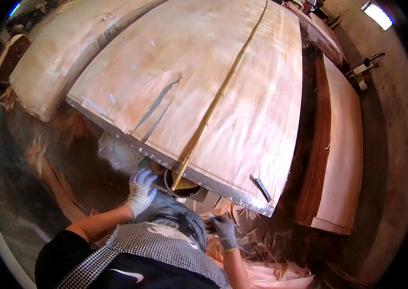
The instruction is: The person trims thin wood veneer sheets using a utility knife, carefully removing excess strips and organizing the pieces on a workbench.
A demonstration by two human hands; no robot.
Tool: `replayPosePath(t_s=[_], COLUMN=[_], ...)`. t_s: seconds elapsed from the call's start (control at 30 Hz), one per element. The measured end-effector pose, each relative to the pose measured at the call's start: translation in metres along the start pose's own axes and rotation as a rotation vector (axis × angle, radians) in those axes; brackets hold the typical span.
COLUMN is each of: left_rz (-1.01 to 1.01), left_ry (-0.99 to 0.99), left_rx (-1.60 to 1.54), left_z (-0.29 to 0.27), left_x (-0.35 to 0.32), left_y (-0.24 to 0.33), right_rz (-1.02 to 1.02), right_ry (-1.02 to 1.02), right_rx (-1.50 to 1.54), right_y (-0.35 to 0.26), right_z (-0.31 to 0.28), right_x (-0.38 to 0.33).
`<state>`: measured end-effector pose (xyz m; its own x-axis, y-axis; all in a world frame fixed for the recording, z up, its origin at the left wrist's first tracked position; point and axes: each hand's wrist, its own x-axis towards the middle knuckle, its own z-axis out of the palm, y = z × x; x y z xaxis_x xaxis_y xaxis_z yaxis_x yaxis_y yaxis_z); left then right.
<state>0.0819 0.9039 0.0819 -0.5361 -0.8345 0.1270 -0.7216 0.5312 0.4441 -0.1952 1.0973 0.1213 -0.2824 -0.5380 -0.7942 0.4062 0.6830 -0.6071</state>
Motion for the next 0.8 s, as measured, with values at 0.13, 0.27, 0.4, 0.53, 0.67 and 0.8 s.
replayPosePath(t_s=[0.13, 0.27, 0.4, 0.53, 0.67, 0.8], left_rz=[0.389, 0.010, 0.062, 0.213, 0.258, -0.132], left_ry=[-0.012, -0.242, -0.161, -0.375, -0.249, 0.060], left_rx=[-0.190, -1.252, -0.998, -0.711, -0.577, 0.186], left_z=[-0.059, -0.032, -0.058, -0.081, -0.087, -0.053], left_x=[0.042, 0.055, 0.073, 0.096, 0.140, 0.171], left_y=[0.055, 0.041, 0.022, -0.006, -0.050, -0.173], right_rz=[-0.146, -0.276, -0.570, -0.650, -0.500, -0.546], right_ry=[-0.393, -0.479, -0.179, -0.263, -0.141, -0.005], right_rx=[0.063, 0.145, 0.136, 0.131, 0.511, 0.325], right_y=[-0.060, -0.116, -0.125, -0.115, -0.117, -0.105], right_z=[0.087, 0.141, 0.163, 0.202, 0.230, 0.232], right_x=[0.022, 0.001, 0.006, 0.023, 0.030, 0.036])
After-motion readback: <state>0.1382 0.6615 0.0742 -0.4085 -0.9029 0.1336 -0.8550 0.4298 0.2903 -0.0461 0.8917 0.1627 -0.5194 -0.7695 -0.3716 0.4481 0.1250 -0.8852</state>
